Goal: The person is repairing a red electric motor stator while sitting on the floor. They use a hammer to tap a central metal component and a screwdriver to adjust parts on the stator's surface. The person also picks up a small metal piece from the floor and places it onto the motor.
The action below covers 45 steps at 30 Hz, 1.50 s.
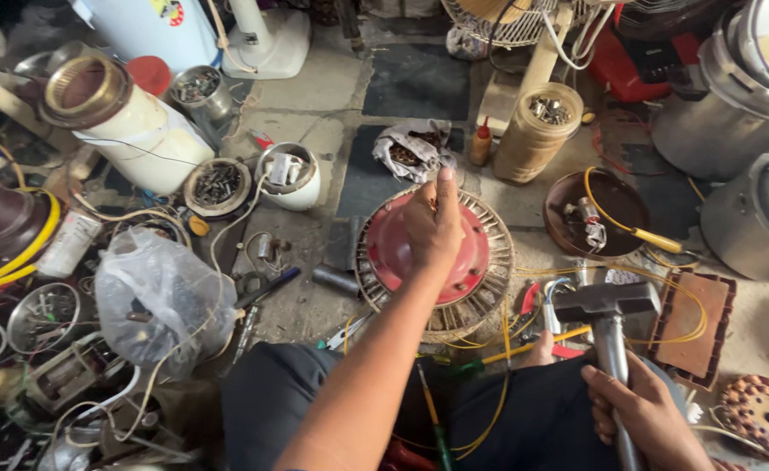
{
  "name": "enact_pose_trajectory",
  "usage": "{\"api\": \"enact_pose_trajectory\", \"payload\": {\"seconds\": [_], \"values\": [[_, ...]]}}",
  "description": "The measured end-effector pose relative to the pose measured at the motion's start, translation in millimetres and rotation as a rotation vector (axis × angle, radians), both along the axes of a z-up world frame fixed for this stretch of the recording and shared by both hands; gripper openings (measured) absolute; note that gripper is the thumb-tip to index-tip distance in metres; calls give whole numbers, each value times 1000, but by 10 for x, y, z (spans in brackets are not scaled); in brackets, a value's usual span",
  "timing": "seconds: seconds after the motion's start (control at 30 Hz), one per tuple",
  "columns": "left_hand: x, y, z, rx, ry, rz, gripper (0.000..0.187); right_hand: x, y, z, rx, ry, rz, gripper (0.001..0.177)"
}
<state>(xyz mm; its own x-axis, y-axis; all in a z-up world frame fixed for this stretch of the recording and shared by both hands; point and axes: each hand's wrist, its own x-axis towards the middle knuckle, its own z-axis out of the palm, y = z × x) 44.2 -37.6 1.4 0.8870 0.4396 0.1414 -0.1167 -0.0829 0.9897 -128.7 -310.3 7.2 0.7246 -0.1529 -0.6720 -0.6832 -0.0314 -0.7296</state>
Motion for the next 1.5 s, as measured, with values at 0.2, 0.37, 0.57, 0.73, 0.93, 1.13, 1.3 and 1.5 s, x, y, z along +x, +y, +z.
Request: {"api": "enact_pose_trajectory", "payload": {"seconds": [0.2,0.37,0.57,0.73,0.93,1.13,1.3,1.5], "values": [[121,134,-159,188,-148,-62,61,5,35,17,15,-94,71,27],[-193,372,-113,90,-184,-264,36,-60,-31,-87,-23,-188,125,25],[-983,861,-445,576,-229,188,52,-65,-25,-110,45,-228,82,25],[-1426,995,-811,400,-120,-92,75,5,-66,-114,34,-189,137,28],[-1335,939,-670,602,-147,-107,121,18,17,-5,-112,-121,208,50],[-1197,1081,-587,636,-107,-171,135,4,107,-32,-220,-108,221,75],[-1067,1296,-543,606,-136,-284,133,21,131,-196,-202,-199,263,83],[-1114,1449,-543,349,-98,-298,91,-57,338,18,-585,-114,457,82]]}}
